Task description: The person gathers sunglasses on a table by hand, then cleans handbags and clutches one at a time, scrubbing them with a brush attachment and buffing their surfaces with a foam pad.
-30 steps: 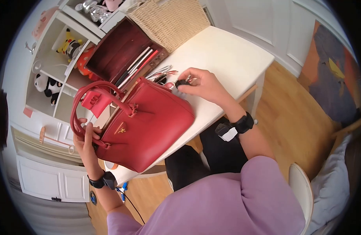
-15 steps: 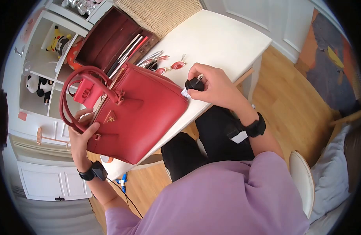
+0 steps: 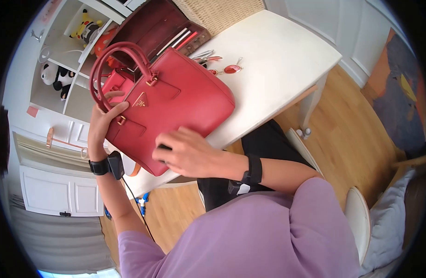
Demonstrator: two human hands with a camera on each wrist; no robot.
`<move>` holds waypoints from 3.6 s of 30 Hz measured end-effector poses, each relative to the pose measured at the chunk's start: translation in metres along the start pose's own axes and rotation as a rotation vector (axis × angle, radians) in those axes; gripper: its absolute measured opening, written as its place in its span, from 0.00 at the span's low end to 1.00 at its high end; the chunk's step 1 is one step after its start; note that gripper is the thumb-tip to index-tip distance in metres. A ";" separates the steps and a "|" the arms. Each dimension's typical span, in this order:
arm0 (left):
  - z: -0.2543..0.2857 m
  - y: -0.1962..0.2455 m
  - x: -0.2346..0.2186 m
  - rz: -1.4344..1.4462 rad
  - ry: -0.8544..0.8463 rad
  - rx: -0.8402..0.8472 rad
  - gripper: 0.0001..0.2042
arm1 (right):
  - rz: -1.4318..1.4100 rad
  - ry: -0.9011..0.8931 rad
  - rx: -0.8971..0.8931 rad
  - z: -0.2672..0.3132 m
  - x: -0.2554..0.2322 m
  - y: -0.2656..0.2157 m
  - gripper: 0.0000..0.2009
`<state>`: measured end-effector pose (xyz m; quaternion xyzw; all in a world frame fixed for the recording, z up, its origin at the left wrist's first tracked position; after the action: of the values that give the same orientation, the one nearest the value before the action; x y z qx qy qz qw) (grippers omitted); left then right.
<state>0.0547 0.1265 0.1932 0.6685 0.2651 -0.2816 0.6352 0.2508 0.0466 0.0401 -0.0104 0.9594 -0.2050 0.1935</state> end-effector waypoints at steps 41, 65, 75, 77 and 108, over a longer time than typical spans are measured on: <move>0.221 0.016 0.093 -0.700 0.527 0.774 0.16 | -0.003 -1.061 0.319 -0.139 -0.088 0.011 0.15; 0.231 -0.006 0.109 -0.535 0.633 0.734 0.15 | -0.593 -1.190 0.186 -0.178 0.054 0.007 0.13; 0.234 -0.004 0.102 -0.573 0.537 0.716 0.16 | -0.433 -1.300 0.867 -0.139 -0.026 0.123 0.13; 0.234 -0.002 0.101 -0.571 0.522 0.721 0.15 | -0.345 -1.375 0.886 -0.119 -0.059 0.141 0.13; 0.151 0.027 0.050 -0.391 0.324 0.542 0.22 | -0.720 -0.314 0.495 -0.037 -0.207 0.088 0.15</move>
<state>0.1030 -0.0259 0.1716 0.7852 0.4007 -0.3481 0.3190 0.4333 0.1618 0.1122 -0.3273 0.7758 -0.4781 0.2497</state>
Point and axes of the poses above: each hand's wrist, its own z-axis away from the middle knuckle, its own x-axis out of the palm, y = z × x, the point moved 2 cm from there along -z, towards the middle knuckle, and after that the axes turned 6 degrees about -x, right-handed, at the moved point
